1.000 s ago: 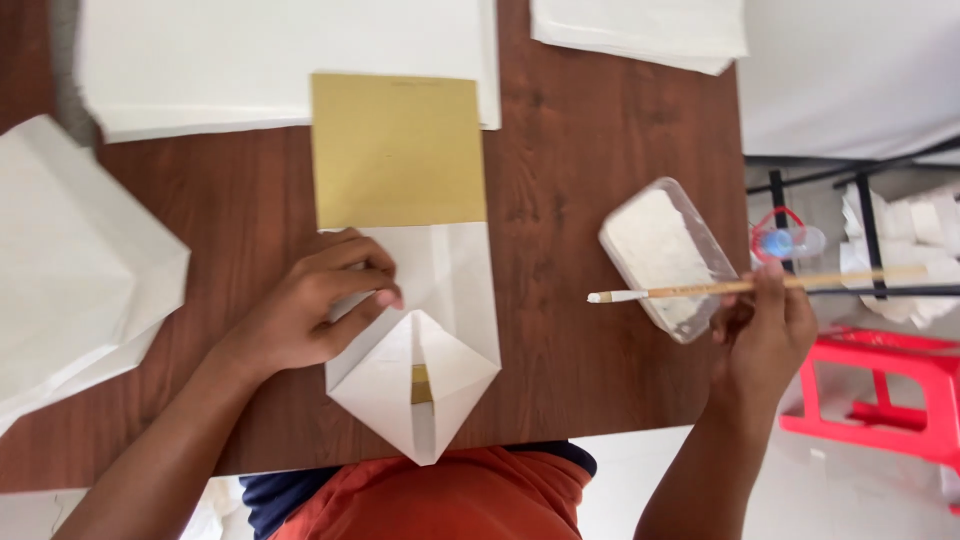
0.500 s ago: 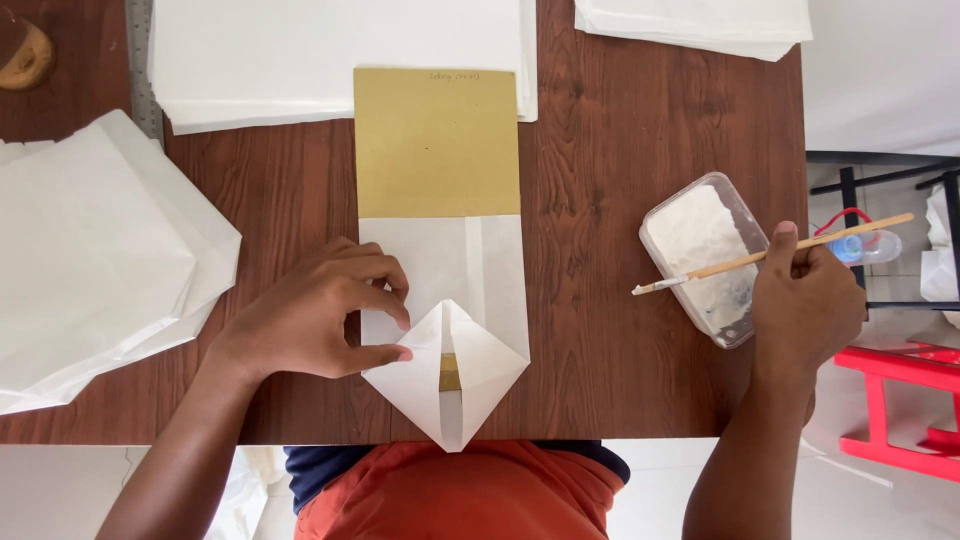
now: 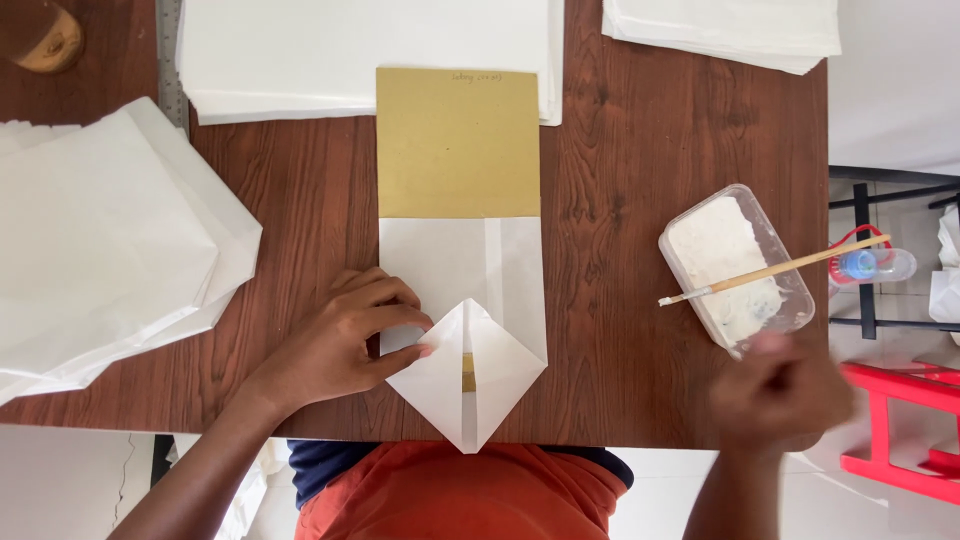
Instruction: Assembling paper bags by folding paper around a template and applying glue with a brush.
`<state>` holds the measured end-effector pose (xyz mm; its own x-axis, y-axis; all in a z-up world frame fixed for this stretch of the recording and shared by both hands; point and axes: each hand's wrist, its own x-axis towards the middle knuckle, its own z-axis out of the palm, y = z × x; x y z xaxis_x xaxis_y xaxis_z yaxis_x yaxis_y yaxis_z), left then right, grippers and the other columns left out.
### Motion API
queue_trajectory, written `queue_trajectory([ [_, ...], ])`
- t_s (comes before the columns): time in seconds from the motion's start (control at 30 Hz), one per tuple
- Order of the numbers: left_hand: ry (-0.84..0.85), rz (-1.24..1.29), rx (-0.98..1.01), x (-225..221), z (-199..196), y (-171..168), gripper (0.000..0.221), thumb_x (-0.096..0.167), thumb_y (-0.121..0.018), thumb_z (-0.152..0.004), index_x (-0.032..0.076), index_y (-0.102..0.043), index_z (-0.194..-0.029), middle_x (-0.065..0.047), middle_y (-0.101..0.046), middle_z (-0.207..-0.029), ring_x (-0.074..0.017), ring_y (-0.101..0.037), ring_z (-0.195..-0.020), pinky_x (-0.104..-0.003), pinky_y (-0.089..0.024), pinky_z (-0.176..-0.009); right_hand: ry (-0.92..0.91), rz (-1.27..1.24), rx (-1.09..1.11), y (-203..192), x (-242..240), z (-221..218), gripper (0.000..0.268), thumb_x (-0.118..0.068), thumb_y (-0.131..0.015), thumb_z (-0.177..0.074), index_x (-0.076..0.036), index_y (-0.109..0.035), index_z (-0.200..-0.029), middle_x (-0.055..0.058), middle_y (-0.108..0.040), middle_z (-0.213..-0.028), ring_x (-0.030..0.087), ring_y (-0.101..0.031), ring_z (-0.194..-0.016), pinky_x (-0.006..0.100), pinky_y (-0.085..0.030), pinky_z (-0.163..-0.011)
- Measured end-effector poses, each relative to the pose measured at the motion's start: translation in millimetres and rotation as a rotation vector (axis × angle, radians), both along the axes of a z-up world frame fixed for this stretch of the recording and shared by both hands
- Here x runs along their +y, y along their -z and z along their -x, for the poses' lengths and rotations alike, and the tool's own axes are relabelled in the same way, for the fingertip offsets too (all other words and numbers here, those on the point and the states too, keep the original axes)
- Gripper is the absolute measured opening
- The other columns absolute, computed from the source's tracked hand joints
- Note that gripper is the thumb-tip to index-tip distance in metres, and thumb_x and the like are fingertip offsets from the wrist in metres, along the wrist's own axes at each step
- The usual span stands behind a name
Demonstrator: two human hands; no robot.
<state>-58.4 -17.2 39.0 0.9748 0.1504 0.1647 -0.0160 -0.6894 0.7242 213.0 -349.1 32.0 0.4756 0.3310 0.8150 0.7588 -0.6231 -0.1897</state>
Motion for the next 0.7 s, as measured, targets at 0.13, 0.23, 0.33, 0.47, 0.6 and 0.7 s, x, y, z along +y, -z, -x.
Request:
queue_trajectory([
  [0.13, -0.050, 0.060, -0.106, -4, -1, 1, 0.008, 0.020, -0.078, -0.090, 0.016, -0.078, -0.097, 0.003, -0.067, -0.091, -0.0149, -0.062, -0.086, -0.035, -0.042, -0.087, -0.608, 0.274, 0.383, -29, 72, 62, 0.014, -0.007, -0.066, -0.096, -0.009, -0.066, -0.082, 0.003, -0.059, -0.072, 0.018, -0.050, -0.062, 0.031, -0.040, -0.055],
  [0.23, -0.084, 0.074, -0.118, -7, -2, 4, 0.007, 0.012, -0.079, -0.086, 0.015, -0.079, -0.092, 0.002, -0.071, -0.087, -0.0181, -0.066, -0.083, -0.038, -0.045, -0.086, -0.788, 0.391, 0.602, -34, 102, 79, 0.007, -0.012, -0.071, -0.092, -0.008, -0.069, -0.098, 0.007, -0.070, -0.090, 0.025, -0.066, -0.080, 0.035, -0.054, -0.066],
  [0.33, -0.116, 0.059, -0.139, -11, 1, 11, 0.009, 0.007, -0.081, -0.081, 0.014, -0.080, -0.086, 0.000, -0.075, -0.085, -0.0216, -0.069, -0.080, -0.041, -0.049, -0.083, -0.813, 0.443, 0.688, -22, 112, 84, 0.022, -0.013, -0.074, -0.091, -0.009, -0.073, -0.112, 0.010, -0.070, -0.098, 0.032, -0.068, -0.086, 0.042, -0.056, -0.071],
  [0.47, -0.130, -0.061, -0.176, -12, 1, 12, 0.009, 0.008, -0.081, -0.082, 0.016, -0.081, -0.085, 0.001, -0.077, -0.083, -0.0202, -0.070, -0.079, -0.039, -0.051, -0.081, -0.763, 0.461, 0.734, -15, 123, 86, 0.011, -0.012, -0.075, -0.090, -0.009, -0.075, -0.101, 0.008, -0.069, -0.088, 0.030, -0.067, -0.083, 0.041, -0.054, -0.069],
  [0.6, -0.097, 0.009, -0.115, -8, 4, -1, 0.010, 0.008, -0.082, -0.079, 0.014, -0.081, -0.087, -0.001, -0.078, -0.084, -0.0236, -0.069, -0.082, -0.043, -0.049, -0.083, -0.736, 0.481, 0.844, -26, 131, 85, 0.004, -0.013, -0.078, -0.087, -0.012, -0.074, -0.089, 0.005, -0.068, -0.079, 0.027, -0.065, -0.078, 0.039, -0.052, -0.064],
  [0.7, -0.092, 0.060, -0.103, -6, 4, -1, 0.010, 0.007, -0.081, -0.080, 0.014, -0.080, -0.087, 0.000, -0.078, -0.084, -0.0234, -0.069, -0.083, -0.043, -0.048, -0.084, -0.751, 0.503, 0.871, -25, 133, 84, 0.004, -0.013, -0.078, -0.087, -0.013, -0.075, -0.088, 0.004, -0.069, -0.077, 0.026, -0.066, -0.077, 0.038, -0.052, -0.064],
])
